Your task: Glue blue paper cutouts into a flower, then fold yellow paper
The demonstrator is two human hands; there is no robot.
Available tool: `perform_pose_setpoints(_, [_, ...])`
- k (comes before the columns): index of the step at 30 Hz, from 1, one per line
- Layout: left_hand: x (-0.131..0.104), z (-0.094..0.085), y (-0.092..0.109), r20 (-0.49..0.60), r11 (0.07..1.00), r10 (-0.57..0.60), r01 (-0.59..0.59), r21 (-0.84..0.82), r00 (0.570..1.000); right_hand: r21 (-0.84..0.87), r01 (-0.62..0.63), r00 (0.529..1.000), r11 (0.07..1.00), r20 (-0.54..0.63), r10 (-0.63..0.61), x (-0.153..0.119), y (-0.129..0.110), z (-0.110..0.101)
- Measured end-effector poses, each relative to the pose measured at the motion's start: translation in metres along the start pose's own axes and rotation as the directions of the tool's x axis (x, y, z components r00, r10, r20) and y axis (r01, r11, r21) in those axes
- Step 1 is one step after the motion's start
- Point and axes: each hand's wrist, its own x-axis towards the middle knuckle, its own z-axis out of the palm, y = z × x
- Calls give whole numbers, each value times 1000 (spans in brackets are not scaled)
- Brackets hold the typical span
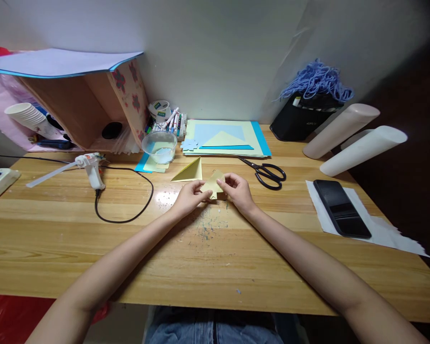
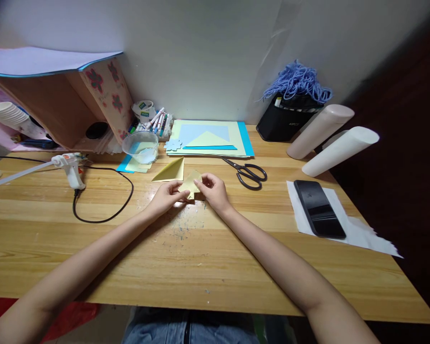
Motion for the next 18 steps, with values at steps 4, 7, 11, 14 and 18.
perform_pose_setpoints(4, [1, -1, 2, 19, 994, -103, 103, -33, 995, 9, 9, 1000, 1000, 28, -10, -1, 0, 0])
perform_pose_setpoints(7, [2, -2, 4, -34, 989, -135, 133, -60, 990, 40, 8, 999, 999, 39, -10, -2, 0, 0])
perform_pose_setpoints(11, [2, -2, 5, -20, 988, -139, 137, -77, 990, -15, 103, 995, 995, -8, -103, -4, 1, 0])
perform_pose_setpoints(14, [2, -4, 6, 16, 986, -146, 147, -74, 989, -161, 215, 974, 963, -38, -224, -6, 2, -1])
perform_pose_setpoints(18, [-1, -5, 9, 49, 986, -149, 152, -73, 988, -357, 358, 928, 863, 35, -371, -8, 2, -5])
